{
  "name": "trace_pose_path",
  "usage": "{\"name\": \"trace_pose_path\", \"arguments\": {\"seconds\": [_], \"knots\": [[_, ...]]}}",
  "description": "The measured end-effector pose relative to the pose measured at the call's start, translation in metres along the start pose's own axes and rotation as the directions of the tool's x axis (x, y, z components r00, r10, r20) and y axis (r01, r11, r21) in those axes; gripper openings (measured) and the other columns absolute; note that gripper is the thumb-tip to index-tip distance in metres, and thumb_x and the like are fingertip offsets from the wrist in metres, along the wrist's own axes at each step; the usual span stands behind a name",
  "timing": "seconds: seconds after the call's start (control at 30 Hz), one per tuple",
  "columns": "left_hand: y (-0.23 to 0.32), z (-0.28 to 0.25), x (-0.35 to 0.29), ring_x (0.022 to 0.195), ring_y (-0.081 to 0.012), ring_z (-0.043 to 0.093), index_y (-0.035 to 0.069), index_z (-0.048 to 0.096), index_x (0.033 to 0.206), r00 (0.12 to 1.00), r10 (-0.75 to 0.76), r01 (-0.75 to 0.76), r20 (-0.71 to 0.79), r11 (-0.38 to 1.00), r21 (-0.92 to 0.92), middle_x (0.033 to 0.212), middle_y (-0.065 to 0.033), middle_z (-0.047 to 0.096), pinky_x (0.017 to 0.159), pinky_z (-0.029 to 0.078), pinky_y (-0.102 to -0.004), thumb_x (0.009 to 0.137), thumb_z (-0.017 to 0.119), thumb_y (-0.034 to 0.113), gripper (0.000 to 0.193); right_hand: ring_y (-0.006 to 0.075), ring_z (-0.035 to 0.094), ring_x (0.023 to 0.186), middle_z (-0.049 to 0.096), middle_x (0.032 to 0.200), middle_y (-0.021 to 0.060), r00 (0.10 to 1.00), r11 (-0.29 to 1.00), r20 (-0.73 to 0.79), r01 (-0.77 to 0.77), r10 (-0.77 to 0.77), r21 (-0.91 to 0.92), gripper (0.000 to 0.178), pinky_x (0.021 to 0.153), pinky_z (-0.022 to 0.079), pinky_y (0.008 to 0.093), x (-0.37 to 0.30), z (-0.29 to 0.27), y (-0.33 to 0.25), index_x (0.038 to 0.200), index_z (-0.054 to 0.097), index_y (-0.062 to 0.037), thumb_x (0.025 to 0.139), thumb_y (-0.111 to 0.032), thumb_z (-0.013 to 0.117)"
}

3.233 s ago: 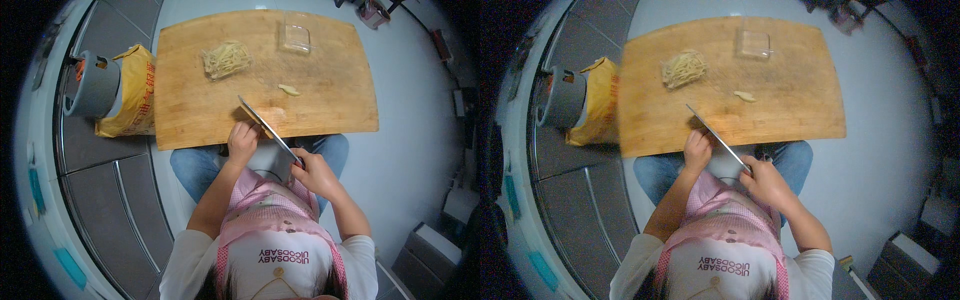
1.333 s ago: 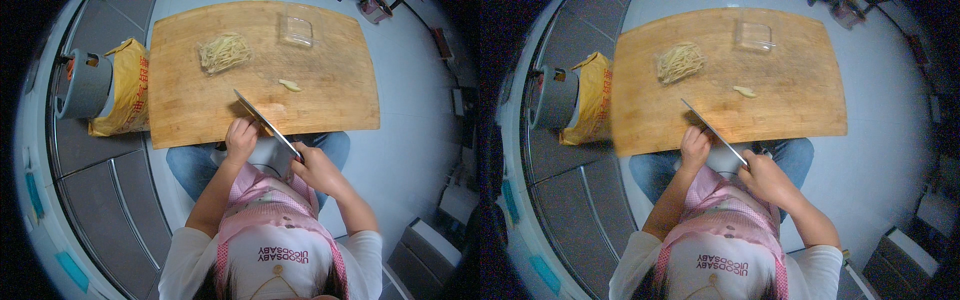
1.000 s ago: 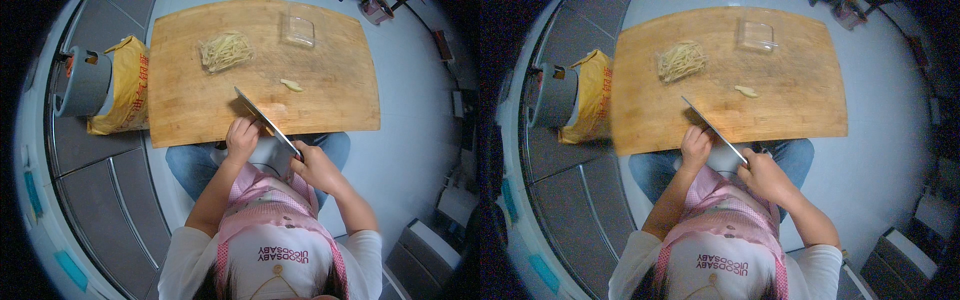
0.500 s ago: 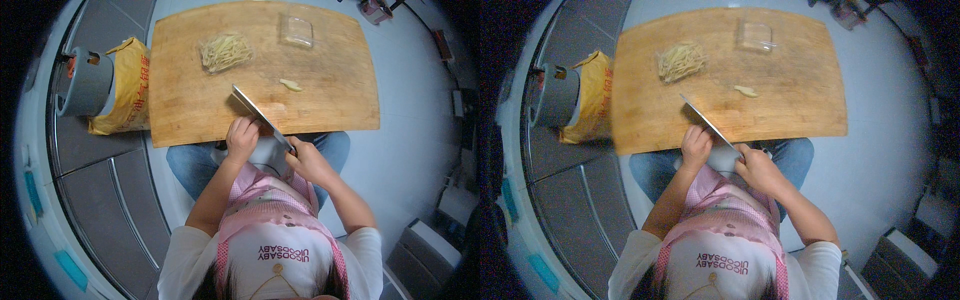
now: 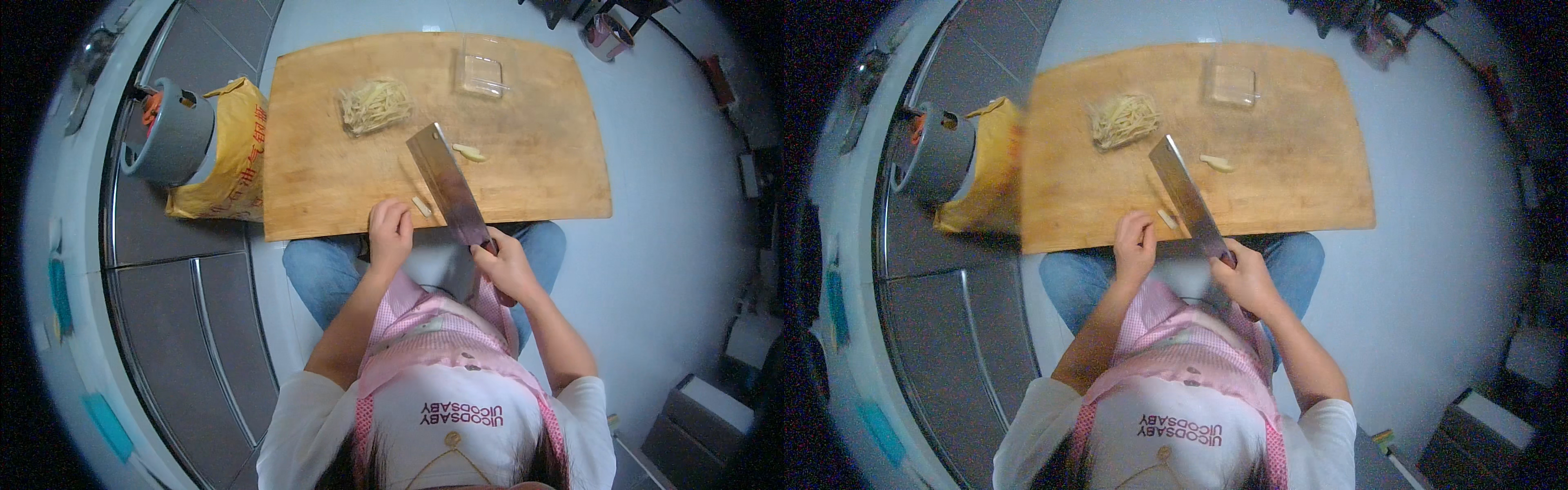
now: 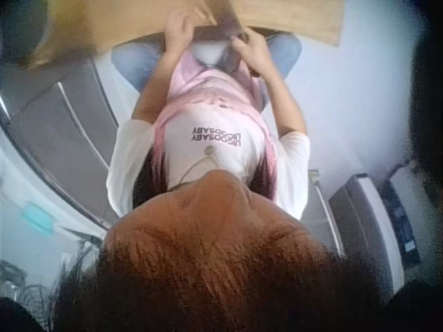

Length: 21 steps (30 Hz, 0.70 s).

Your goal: The person sits on the floor and uses a cleaver to slice a small piece of ginger into thin strips on a wooden cutting board. The sliced pieces are gathered into a small pile on the board.

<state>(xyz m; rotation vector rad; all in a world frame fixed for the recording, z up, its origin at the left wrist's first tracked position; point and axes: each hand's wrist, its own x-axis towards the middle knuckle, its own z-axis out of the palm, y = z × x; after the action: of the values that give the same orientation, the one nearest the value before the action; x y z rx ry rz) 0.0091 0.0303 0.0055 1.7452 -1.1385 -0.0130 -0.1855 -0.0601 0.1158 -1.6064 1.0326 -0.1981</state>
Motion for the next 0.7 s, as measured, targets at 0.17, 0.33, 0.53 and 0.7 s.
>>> {"name": "trace_pose_path", "arguments": {"seconds": [0.17, 0.33, 0.53, 0.7], "knots": [[0.022, -0.008, 0.003, 0.1, -0.024, 0.058, -0.001, 0.055, 0.116, 0.737, -0.623, 0.605, 0.263, 0.434, -0.667, 0.108, -0.01, 0.061, 0.088, 0.045, -0.0332, 0.098, 0.048, 0.02, 0.029, 0.0101, 0.048, 0.048, 0.052, 0.06, 0.0024, 0.974, 0.918, 0.199, -0.177, 0.11, 0.355, 0.011, 0.046, 0.04, 0.0273, -0.012, -0.009, -0.012, 0.086, 0.053, -0.0026, 0.087, -0.013, 0.057], [0.041, -0.021, 0.021, 0.113, -0.0241, 0.055, -0.002, 0.046, 0.128, 0.635, -0.297, 0.638, 0.713, -0.318, -0.701, 0.123, -0.0149, 0.058, 0.098, 0.043, -0.0382, 0.1, 0.028, 0.048, 0.06, 0.0115, 0.047, 0.046, 0.051, 0.061, 0.003, 0.938, 0.755, 0.307, -0.317, 0.161, 0.574, 0.011, 0.043, 0.039, 0.0273, -0.022, -0.008, -0.011, 0.084, 0.048, -0.0051, 0.087, -0.011, 0.057], [0.041, -0.028, 0.023, 0.115, -0.0248, 0.055, -0.001, 0.049, 0.125, 0.606, -0.179, 0.654, 0.775, -0.442, -0.614, 0.123, -0.0154, 0.058, 0.099, 0.043, -0.0393, 0.101, 0.03, 0.045, 0.055, 0.0112, 0.043, 0.045, 0.047, 0.063, 0.0035, 0.932, 0.631, 0.343, -0.338, 0.12, 0.698, 0.011, 0.041, 0.037, 0.0266, -0.031, -0.006, -0.004, 0.087, 0.045, -0.0064, 0.088, -0.012, 0.055], [0.045, -0.03, 0.023, 0.115, -0.0246, 0.055, 0.0, 0.05, 0.124, 0.578, -0.178, 0.672, 0.797, -0.45, -0.588, 0.123, -0.0153, 0.058, 0.099, 0.043, -0.0394, 0.101, 0.033, 0.041, 0.05, 0.0109, 0.043, 0.045, 0.047, 0.063, 0.0033, 0.933, 0.56, 0.344, -0.343, 0.107, 0.754, 0.012, 0.041, 0.037, 0.0265, -0.034, -0.007, 0.009, 0.085, 0.045, -0.0081, 0.088, -0.013, 0.055]]}}
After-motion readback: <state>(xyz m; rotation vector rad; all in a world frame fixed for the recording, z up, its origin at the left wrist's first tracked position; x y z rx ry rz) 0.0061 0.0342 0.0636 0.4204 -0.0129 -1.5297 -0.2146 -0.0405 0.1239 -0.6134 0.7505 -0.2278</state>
